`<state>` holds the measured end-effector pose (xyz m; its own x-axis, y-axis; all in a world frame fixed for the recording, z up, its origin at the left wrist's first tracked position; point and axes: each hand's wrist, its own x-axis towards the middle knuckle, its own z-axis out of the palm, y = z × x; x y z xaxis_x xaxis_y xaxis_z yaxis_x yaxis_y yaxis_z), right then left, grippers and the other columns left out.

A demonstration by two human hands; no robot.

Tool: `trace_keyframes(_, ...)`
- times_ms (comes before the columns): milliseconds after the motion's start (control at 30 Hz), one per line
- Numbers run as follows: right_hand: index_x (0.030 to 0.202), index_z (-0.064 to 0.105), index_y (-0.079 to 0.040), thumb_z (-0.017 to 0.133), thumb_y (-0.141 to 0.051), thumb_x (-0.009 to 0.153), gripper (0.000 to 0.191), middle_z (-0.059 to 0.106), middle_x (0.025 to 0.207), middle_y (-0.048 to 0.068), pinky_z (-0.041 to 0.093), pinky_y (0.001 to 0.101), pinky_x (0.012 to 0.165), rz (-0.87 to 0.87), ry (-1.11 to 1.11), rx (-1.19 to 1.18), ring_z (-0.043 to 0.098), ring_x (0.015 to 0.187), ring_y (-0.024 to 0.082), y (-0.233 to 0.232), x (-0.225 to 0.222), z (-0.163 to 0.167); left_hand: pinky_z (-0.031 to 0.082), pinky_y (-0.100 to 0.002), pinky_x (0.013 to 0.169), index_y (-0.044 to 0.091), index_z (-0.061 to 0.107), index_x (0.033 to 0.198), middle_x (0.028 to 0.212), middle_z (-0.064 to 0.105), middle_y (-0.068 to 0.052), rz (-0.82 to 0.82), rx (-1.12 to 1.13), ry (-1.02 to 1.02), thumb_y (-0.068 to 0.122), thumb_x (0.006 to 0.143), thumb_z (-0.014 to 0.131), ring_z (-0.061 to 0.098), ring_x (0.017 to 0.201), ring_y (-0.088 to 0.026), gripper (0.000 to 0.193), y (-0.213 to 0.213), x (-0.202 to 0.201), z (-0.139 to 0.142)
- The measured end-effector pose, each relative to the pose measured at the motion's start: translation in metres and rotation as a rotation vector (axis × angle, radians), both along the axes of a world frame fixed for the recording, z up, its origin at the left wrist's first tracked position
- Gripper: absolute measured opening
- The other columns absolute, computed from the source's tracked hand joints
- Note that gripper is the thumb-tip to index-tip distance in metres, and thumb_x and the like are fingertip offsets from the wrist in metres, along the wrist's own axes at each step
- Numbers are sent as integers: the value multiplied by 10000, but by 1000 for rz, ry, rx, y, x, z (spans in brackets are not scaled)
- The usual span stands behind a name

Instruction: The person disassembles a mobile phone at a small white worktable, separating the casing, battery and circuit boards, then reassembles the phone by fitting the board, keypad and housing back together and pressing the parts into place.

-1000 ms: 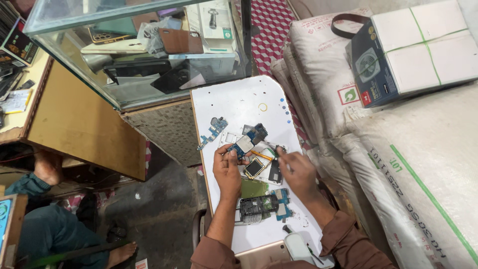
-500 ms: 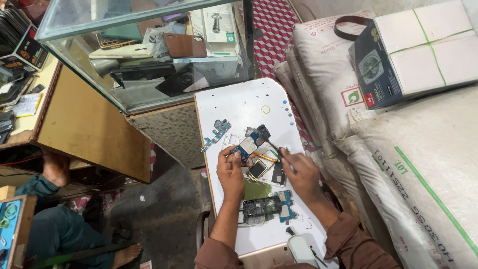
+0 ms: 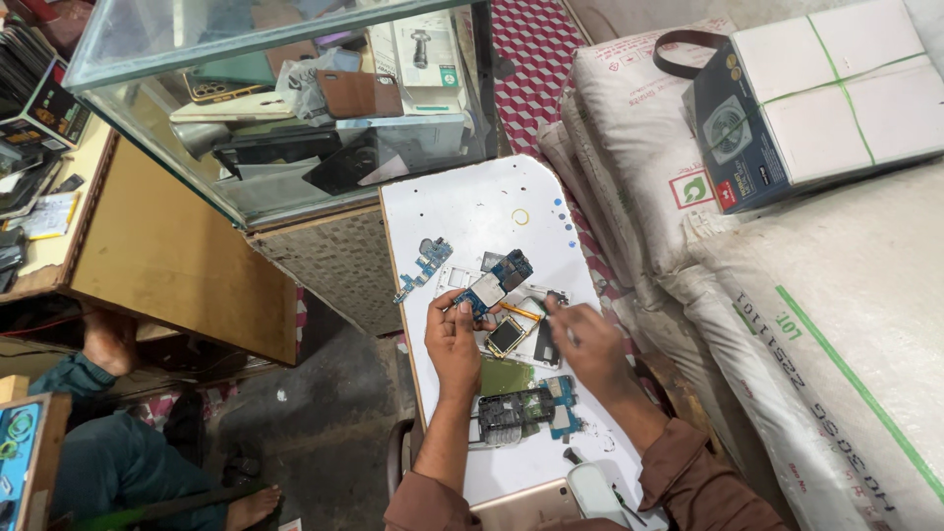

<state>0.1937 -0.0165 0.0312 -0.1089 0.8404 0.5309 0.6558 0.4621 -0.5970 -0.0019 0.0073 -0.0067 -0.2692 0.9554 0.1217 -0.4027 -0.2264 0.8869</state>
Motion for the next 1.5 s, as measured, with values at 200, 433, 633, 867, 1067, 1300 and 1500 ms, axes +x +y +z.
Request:
trace_keyframes(200,1252,729,-128,743,-95,930,324,689,823,51,511,296,509,142,-116,147,617,619,129,1,-2,1,581,-274,710,-47,523,1279,995,725,-176,7,28,-15,131,1094,570,697,773,-173,261,-1,-1,1)
trace_keyframes(433,1167,738,-41,747,-7,885,285,702,864,82,487,290,507,91,-57,137,603,611,134,-2,-1,5,594,-282,679,-24,529,1245,1009,745,-167,33,-8,-8,132,1066,550,725,800,-175,238,-3,1,9)
trace_keyframes(633,1223,719,-53,740,-12,935,291,658,855,62,500,300,564,78,-51,192,611,672,132,0,-2,5,593,-278,689,-32,519,1258,1014,745,-174,16,3,17,119,1073,545,728,834,-177,240,-5,1,12)
trace_keyframes(867,1310,691,-48,734,-14,943,371,664,870,83,511,297,541,91,1,75,610,666,123,3,0,4,596,-274,692,-33,516,1271,1035,749,-175,7,9,32,111,1071,531,747,881,-187,246,-5,2,11)
trace_keyframes(1067,1335,689,-64,712,0,965,377,658,900,71,519,289,564,99,12,103,617,683,125,-1,-2,6,614,-281,701,-29,526,1282,1048,743,-161,-26,-18,38,114,1072,537,746,910,-180,255,-5,2,10)
trace_keyframes(1300,1331,682,-24,723,17,962,373,682,912,54,475,282,529,141,-179,184,589,665,142,-1,-1,12,617,-271,712,-22,529,1278,1050,752,-152,-74,-22,104,138,1071,542,753,933,-171,262,-6,3,8)
trace_keyframes(1500,1305,693,-58,739,-12,940,370,652,891,62,494,300,563,203,-178,198,590,651,132,-3,-3,11,626,-276,731,-36,544,1324,1054,737,-146,-94,17,83,163,1101,529,722,909,-154,300,-6,1,10)
